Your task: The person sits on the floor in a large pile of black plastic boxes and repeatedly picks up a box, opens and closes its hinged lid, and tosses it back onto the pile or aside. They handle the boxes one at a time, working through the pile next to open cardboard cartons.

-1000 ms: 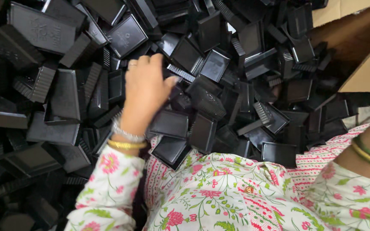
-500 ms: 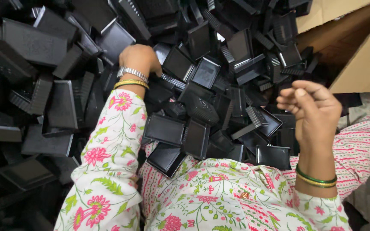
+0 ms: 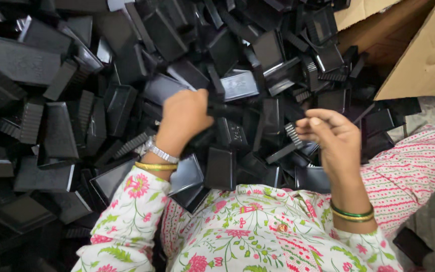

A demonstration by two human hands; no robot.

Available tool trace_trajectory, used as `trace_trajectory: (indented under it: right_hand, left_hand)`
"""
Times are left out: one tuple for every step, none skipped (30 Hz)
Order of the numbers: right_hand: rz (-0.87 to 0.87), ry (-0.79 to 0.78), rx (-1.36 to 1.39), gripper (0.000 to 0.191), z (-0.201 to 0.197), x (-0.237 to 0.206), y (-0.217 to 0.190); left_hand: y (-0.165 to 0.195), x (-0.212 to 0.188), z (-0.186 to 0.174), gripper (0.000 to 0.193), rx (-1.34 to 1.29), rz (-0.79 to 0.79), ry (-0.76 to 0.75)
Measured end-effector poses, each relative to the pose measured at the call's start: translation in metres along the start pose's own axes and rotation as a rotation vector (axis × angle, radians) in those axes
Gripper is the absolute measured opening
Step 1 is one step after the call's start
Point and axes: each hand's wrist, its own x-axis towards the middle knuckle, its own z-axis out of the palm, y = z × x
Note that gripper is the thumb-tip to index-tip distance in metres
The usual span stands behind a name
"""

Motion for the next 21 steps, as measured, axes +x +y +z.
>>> trace_trajectory:
  right_hand:
    - [0.017, -0.012, -0.014, 0.022, 0.005, -0.001, 0.002]
    - [0.023, -0.041, -0.036, 0.023, 0.01, -0.003, 0.004]
    - [0.029, -0.066, -0.06, 0.024, 0.014, -0.004, 0.004]
    - [0.031, -0.088, -0.086, 0.024, 0.017, -0.006, 0.005]
    - [0.018, -0.105, -0.103, 0.025, 0.02, -0.008, 0.005]
    - [0.001, -0.122, -0.122, 0.026, 0.023, -0.009, 0.005]
    - [-0.018, -0.141, -0.139, 0.027, 0.026, -0.011, 0.005]
    - [-0.007, -0.152, -0.134, 0.028, 0.029, -0.013, 0.005]
    - [0.005, -0.166, -0.13, 0.029, 0.032, -0.016, 0.005]
    - [0.016, -0.184, -0.125, 0.031, 0.036, -0.019, 0.006]
    - [0.044, -0.249, -0.073, 0.036, 0.041, -0.022, 0.007]
    - [0.075, -0.316, -0.022, 0.043, 0.046, -0.026, 0.009]
    - [0.108, -0.383, 0.033, 0.05, 0.052, -0.029, 0.011]
    - [0.13, -0.405, 0.0, 0.055, 0.056, -0.033, 0.013]
    - [0.15, -0.426, -0.03, 0.061, 0.059, -0.036, 0.015]
    - [0.169, -0.448, -0.061, 0.067, 0.061, -0.037, 0.016]
    - [0.225, -0.406, 0.022, 0.067, 0.062, -0.039, 0.016]
    - [0.281, -0.362, 0.106, 0.066, 0.061, -0.04, 0.016]
    - [0.336, -0.316, 0.187, 0.066, 0.059, -0.041, 0.015]
    - [0.374, -0.34, 0.234, 0.065, 0.056, -0.043, 0.014]
    - [0.413, -0.364, 0.28, 0.065, 0.053, -0.044, 0.012]
  left_hand:
    - [0.009, -0.003, 0.003, 0.035, -0.077, 0.016, 0.024]
    - [0.015, -0.006, 0.005, 0.042, -0.152, 0.034, 0.046]
    - [0.017, -0.009, 0.007, 0.046, -0.283, 0.093, 0.171]
    - [0.019, -0.011, 0.009, 0.05, -0.416, 0.155, 0.299]
    - [0.022, -0.011, 0.01, 0.054, -0.551, 0.219, 0.427]
    - [0.025, -0.012, 0.013, 0.058, -0.718, 0.093, 0.372]
    - [0.027, -0.015, 0.017, 0.061, -0.879, -0.037, 0.311]
    - [0.03, -0.02, 0.021, 0.064, -1.035, -0.172, 0.244]
    - [0.036, -0.026, 0.027, 0.056, -1.13, -0.062, 0.295]
    - [0.043, -0.031, 0.035, 0.049, -1.223, 0.048, 0.348]
    - [0.05, -0.037, 0.042, 0.042, -1.313, 0.159, 0.405]
    - [0.058, -0.043, 0.05, 0.042, -1.508, 0.08, 0.302]
    - [0.068, -0.049, 0.058, 0.042, -1.697, -0.005, 0.191]
    - [0.076, -0.057, 0.064, 0.042, -1.882, -0.094, 0.072]
    - [0.083, -0.065, 0.069, 0.042, -1.758, -0.102, 0.119]
    - [0.089, -0.072, 0.072, 0.042, -1.635, -0.108, 0.164]
    - [0.093, -0.077, 0.073, 0.043, -1.511, -0.113, 0.208]
    - [0.096, -0.082, 0.072, 0.042, -1.447, -0.122, 0.196]
    - [0.099, -0.086, 0.07, 0.042, -1.384, -0.13, 0.183]
    - [0.101, -0.089, 0.067, 0.041, -1.321, -0.138, 0.169]
    - [0.1, -0.09, 0.064, 0.04, -1.245, -0.112, 0.202]
